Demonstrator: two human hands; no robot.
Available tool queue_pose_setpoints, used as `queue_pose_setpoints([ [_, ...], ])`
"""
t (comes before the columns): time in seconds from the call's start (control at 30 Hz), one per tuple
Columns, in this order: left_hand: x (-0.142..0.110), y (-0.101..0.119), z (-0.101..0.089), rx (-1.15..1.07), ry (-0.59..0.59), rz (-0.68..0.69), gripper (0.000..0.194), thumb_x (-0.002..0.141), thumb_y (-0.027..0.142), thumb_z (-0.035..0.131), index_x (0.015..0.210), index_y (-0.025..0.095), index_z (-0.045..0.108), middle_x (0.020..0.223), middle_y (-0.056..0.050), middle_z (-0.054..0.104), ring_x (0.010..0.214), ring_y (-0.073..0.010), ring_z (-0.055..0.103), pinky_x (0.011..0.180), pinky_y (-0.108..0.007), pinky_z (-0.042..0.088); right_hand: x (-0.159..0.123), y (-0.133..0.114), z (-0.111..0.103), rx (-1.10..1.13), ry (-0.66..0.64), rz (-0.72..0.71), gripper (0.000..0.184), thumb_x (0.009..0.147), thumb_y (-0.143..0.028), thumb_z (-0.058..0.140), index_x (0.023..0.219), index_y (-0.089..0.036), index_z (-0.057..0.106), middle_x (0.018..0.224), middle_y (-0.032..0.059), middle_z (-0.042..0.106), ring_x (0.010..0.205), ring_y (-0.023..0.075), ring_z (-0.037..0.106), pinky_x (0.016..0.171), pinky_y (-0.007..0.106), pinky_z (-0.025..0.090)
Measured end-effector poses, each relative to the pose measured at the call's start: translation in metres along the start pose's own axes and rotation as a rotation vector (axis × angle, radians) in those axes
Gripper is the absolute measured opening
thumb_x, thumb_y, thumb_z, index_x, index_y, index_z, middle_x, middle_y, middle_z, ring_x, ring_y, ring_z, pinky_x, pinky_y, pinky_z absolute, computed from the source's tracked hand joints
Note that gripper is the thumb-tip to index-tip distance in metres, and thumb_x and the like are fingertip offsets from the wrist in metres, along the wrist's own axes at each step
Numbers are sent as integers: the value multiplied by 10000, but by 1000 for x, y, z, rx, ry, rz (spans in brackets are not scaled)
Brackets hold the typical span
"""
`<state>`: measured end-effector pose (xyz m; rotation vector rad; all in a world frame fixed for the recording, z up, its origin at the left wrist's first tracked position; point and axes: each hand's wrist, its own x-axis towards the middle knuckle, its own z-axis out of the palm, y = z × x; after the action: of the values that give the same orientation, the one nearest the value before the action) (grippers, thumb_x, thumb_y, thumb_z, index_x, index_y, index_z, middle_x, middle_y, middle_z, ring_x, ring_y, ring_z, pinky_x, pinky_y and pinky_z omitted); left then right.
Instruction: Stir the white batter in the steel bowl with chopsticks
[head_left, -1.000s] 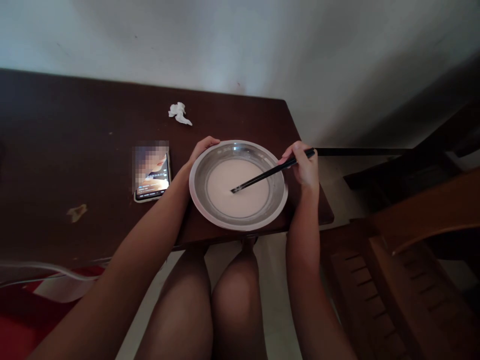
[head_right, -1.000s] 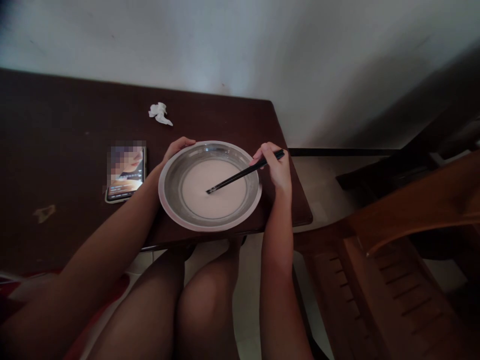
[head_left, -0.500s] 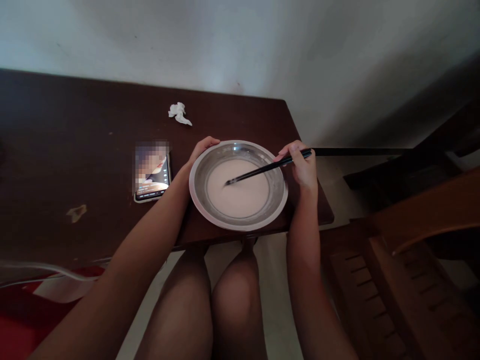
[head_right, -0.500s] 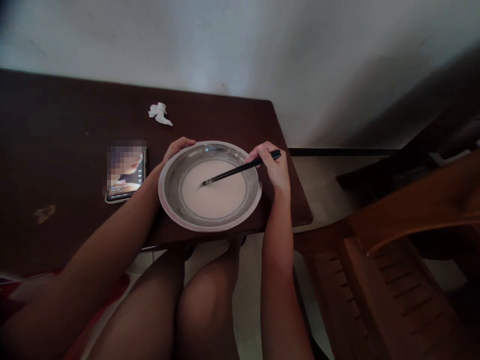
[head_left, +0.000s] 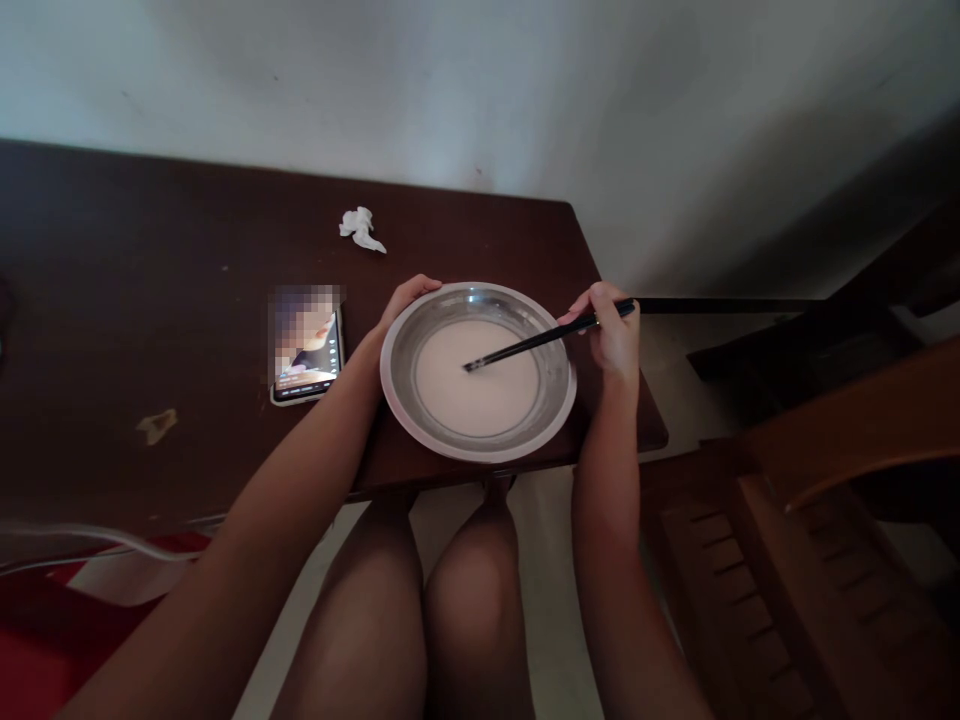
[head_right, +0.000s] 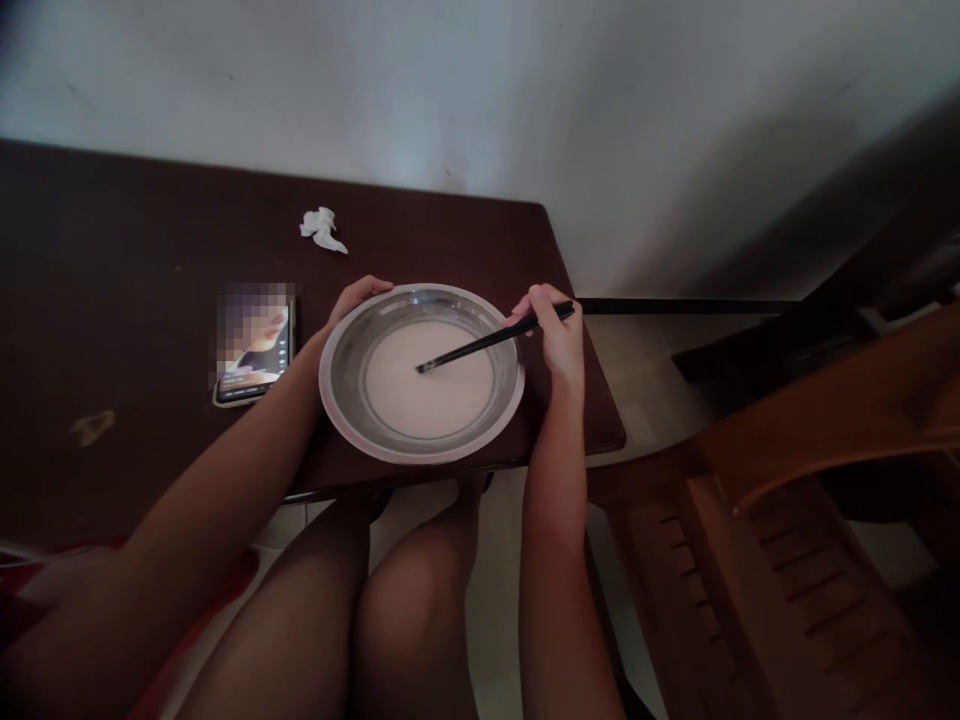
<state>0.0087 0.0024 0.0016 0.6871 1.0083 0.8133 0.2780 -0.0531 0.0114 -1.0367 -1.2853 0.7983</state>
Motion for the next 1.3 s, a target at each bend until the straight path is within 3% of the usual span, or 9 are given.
queue_pose_setpoints([
  [0.13, -2, 1, 2, 9, 2, 0, 252, 856, 313, 506, 643, 216, 601, 535, -1, 617, 497, -159, 538, 555, -273, 510, -1, -1, 0, -11, -116, 48, 425, 850, -635, 682, 692, -241, 687, 550, -40, 664, 507, 113, 621, 509, 255, 468],
  [0.3, -2, 0, 0, -2, -11, 4, 283, 876, 311, 494, 638, 210, 610, 552, -4, 619, 512, -159, 555, 576, -274, 520, 0, 0, 1, -8, -7, -13, 442, 867, -628, 665, 671, -232, 677, 555, -37, 660, 519, 104, 620, 498, 242, 441],
  [0.5, 0, 1, 0, 35, 32, -3, 257, 861, 324, 512, 645, 220, 605, 551, -11, 618, 509, -170, 535, 584, -291, 525, 0, -1, 1, -16, -103, 41, 444, 832, -661, 684, 690, -241, 667, 557, -41, 667, 510, 109, 601, 514, 250, 473],
  [0.67, 0, 0, -1, 110, 3, 53, 243, 859, 341, 498, 669, 225, 597, 567, -10, 608, 545, -190, 575, 663, -327, 545, 0, -2, 1, -45, 0, 15, 479, 856, -668, 648, 666, -228, 659, 546, -31, 645, 496, 102, 577, 499, 248, 447],
  [0.83, 0, 0, -1, 111, 5, 55, 203, 821, 358, 519, 680, 233, 595, 568, -15, 619, 531, -192, 564, 661, -335, 541, -1, -2, 1, -29, -135, 38, 444, 855, -645, 667, 689, -234, 680, 567, -33, 672, 524, 108, 598, 530, 252, 465],
  [1.0, 2, 0, -3, 63, -3, 36, 139, 785, 350, 572, 713, 237, 609, 555, -17, 618, 550, -210, 591, 647, -331, 554, 0, -3, 1, -32, -23, -13, 429, 885, -613, 650, 676, -240, 685, 569, -29, 676, 518, 102, 579, 522, 253, 439],
  [1.2, 4, 0, -5, 32, -29, 36, 167, 799, 343, 569, 673, 238, 597, 561, -15, 636, 501, -186, 575, 595, -302, 533, -1, -2, 0, -29, -152, 51, 437, 857, -638, 669, 684, -237, 687, 551, -35, 667, 508, 109, 591, 520, 252, 459],
  [1.3, 3, 1, -4, 9, -28, 1, 216, 829, 322, 528, 645, 233, 597, 549, -11, 637, 487, -176, 567, 561, -286, 517, 0, -1, 1, -8, -60, -5, 428, 863, -621, 676, 688, -230, 696, 565, -32, 676, 527, 103, 609, 526, 240, 451],
])
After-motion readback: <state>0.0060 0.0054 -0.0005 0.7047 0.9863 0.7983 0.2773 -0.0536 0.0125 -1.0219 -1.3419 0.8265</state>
